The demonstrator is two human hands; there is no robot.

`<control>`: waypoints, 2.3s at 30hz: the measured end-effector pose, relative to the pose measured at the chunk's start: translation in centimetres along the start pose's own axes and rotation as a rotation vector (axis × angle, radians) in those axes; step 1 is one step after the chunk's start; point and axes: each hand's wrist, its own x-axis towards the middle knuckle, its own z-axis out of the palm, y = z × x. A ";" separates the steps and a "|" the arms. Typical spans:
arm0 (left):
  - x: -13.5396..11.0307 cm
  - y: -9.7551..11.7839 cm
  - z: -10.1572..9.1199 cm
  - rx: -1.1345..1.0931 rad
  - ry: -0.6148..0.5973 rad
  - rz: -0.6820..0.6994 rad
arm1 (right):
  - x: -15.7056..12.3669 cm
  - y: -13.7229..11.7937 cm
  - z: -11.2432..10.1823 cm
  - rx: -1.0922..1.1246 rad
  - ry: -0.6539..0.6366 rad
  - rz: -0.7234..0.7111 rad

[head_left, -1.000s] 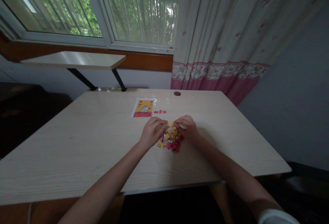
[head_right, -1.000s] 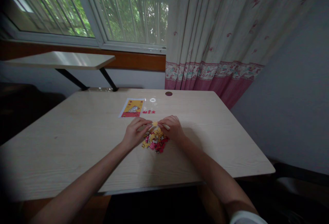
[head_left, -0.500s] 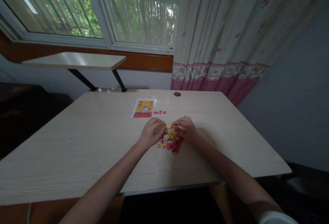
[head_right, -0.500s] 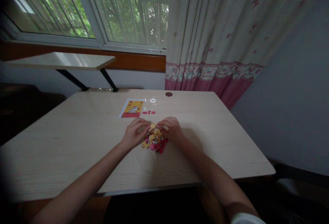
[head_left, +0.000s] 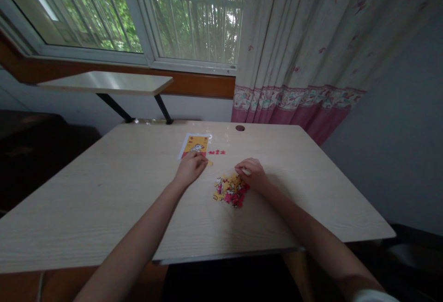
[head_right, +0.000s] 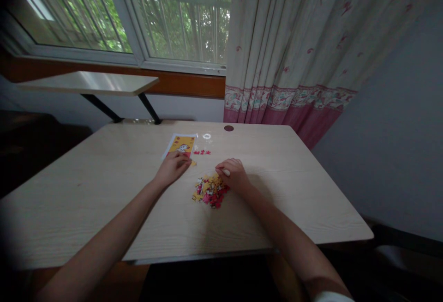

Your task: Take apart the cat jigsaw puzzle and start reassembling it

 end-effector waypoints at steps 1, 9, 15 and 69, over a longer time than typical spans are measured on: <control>0.0 0.0 0.1 0.004 0.006 -0.006 | 0.0 0.0 0.0 0.000 -0.004 0.003; -0.7 0.4 -0.4 0.004 -0.049 0.042 | 0.0 -0.1 -0.1 0.002 -0.009 0.000; 0.2 0.9 0.1 0.109 -0.045 -0.003 | 0.1 -0.1 0.1 -0.013 -0.010 0.003; 0.3 2.2 0.1 0.375 -0.111 -0.075 | 5.0 -1.0 4.3 -0.256 -0.533 0.212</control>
